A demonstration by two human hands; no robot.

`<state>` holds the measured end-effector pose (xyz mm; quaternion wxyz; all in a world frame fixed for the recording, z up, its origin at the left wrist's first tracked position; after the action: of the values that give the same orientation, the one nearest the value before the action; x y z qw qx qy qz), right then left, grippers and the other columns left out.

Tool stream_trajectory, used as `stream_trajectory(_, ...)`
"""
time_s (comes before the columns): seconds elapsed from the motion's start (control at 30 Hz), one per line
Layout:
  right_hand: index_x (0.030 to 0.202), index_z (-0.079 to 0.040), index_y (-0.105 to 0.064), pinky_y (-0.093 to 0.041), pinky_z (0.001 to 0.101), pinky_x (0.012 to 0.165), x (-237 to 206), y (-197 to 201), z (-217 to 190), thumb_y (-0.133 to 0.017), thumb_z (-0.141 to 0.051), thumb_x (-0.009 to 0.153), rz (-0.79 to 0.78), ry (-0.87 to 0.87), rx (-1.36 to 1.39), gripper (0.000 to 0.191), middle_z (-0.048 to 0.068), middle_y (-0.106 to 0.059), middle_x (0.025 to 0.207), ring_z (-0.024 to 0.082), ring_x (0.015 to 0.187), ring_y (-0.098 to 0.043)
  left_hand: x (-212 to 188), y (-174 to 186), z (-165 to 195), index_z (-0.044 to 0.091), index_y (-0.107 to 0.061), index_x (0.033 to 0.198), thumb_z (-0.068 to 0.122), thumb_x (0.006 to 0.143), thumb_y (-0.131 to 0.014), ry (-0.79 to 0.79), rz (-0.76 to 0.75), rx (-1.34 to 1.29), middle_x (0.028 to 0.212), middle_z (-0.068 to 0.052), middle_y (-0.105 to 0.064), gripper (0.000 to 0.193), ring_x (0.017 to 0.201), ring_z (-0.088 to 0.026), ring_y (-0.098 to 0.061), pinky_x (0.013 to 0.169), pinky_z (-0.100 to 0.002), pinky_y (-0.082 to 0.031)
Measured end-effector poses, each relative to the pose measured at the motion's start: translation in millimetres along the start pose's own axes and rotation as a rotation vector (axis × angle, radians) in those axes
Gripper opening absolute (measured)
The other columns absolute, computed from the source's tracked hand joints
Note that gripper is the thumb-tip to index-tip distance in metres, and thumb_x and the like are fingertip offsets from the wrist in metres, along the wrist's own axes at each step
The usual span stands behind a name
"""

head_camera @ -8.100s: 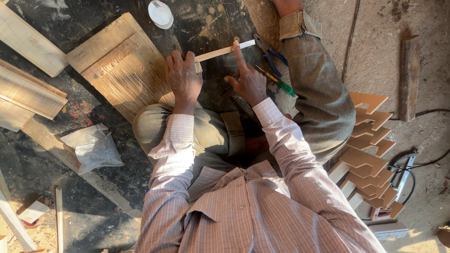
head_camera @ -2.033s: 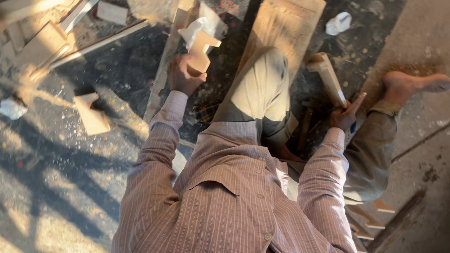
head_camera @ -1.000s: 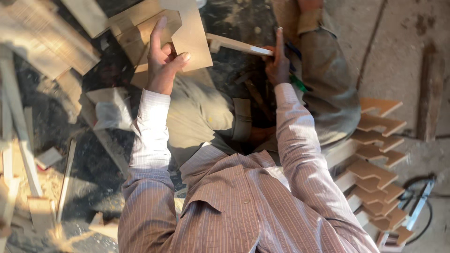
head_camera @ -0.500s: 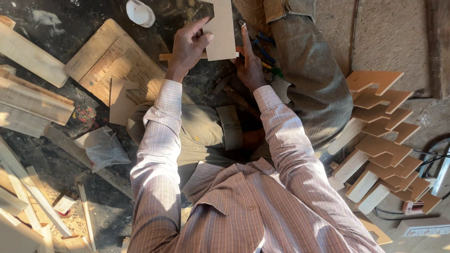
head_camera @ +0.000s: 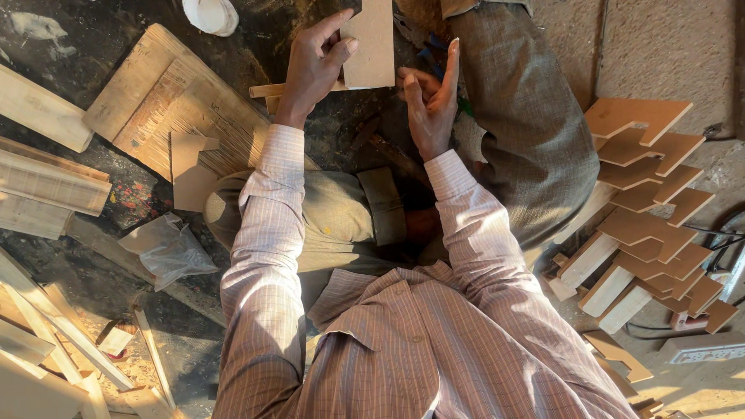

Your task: The person sits on the floor of a woodworking workshop and assembles small cut wooden pieces into shaped brackets. They apply glue from a small container to a wooden strip, fit the pieces together, and hammer nails to fasten the joints, working on one assembly at a time.

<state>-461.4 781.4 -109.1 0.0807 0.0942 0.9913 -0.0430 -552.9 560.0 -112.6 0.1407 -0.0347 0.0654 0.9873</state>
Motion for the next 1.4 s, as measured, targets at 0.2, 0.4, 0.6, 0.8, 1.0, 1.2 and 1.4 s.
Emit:
stream_trajectory(0.2,0.168,-0.009,-0.006,-0.065,0.0311,0.082,1,-1,-14,-0.083,-0.034,0.100,0.026,-0.041,-0.185,0.105,0.012,-0.082,0.103,0.017,0.092,-0.079,-1,-1,-3,0.003,-0.060,0.147,0.016,0.104,-0.074,-0.006,0.011,0.152,0.086,-0.001,-0.066,0.047,0.075,-0.009,-0.059,0.071,-0.029,-0.054)
stream_trajectory(0.4,0.167,-0.008,-0.010,-0.066,0.0311,0.087,2,-3,-14,-0.086,-0.032,0.099,0.024,0.001,-0.255,0.105,0.013,-0.082,0.104,0.017,0.097,-0.081,0,-4,-5,0.004,-0.060,0.147,0.018,0.103,-0.074,0.052,0.008,0.188,0.089,-0.003,-0.070,0.049,0.075,-0.009,-0.063,0.070,-0.028,-0.057)
stream_trajectory(0.6,0.168,-0.006,-0.011,-0.066,0.0315,0.090,-1,-3,-9,-0.085,-0.030,0.102,0.027,0.068,-0.268,0.101,0.012,-0.083,0.103,0.016,0.098,-0.082,-14,1,30,0.009,-0.054,0.152,0.015,0.091,-0.092,-0.130,-0.074,0.122,0.144,-0.010,-0.055,0.073,0.105,-0.018,-0.074,0.085,-0.029,-0.068)
stream_trajectory(0.8,0.167,-0.007,-0.014,-0.067,0.0314,0.090,-2,-3,-10,-0.084,-0.027,0.104,0.040,0.143,-0.320,0.097,0.011,-0.083,0.101,0.016,0.096,-0.082,-28,-1,44,0.012,-0.072,0.136,0.013,0.078,-0.100,-0.182,-0.139,0.378,0.159,-0.015,-0.044,0.065,0.127,-0.026,-0.068,0.092,-0.033,-0.062)
stream_trajectory(1.0,0.167,-0.007,-0.015,-0.067,0.0308,0.089,-5,-3,-12,-0.083,-0.029,0.105,0.040,0.155,-0.360,0.094,0.010,-0.083,0.099,0.016,0.095,-0.083,-32,-3,37,0.011,-0.076,0.130,0.016,0.077,-0.101,-0.211,-0.116,0.466,0.155,-0.014,-0.048,0.059,0.118,-0.024,-0.071,0.094,-0.034,-0.061)
stream_trajectory(1.2,0.167,-0.007,-0.015,-0.067,0.0320,0.091,-8,-2,-13,-0.084,-0.034,0.104,0.064,0.180,-0.363,0.096,0.011,-0.083,0.101,0.017,0.095,-0.083,-36,-4,39,0.011,-0.079,0.126,0.017,0.077,-0.102,-0.305,-0.078,0.514,0.156,-0.017,-0.048,0.055,0.134,-0.033,-0.063,0.101,-0.037,-0.058)
stream_trajectory(1.4,0.166,-0.005,-0.016,-0.067,0.0312,0.083,-11,-1,-6,-0.083,-0.039,0.100,0.086,0.074,-0.331,0.099,0.010,-0.083,0.097,0.016,0.089,-0.082,-36,-5,32,0.010,-0.078,0.125,0.017,0.078,-0.101,-0.211,-0.096,0.471,0.157,-0.017,-0.049,0.053,0.132,-0.031,-0.065,0.099,-0.036,-0.059)
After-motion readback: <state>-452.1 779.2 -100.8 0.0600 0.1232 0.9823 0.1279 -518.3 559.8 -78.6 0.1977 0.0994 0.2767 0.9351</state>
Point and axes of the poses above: each hand's wrist, its own x-axis towards the middle knuckle, its own y-axis out of the back of the hand, z = x × y, the point moved 6 cm from there along x, towards the middle knuckle
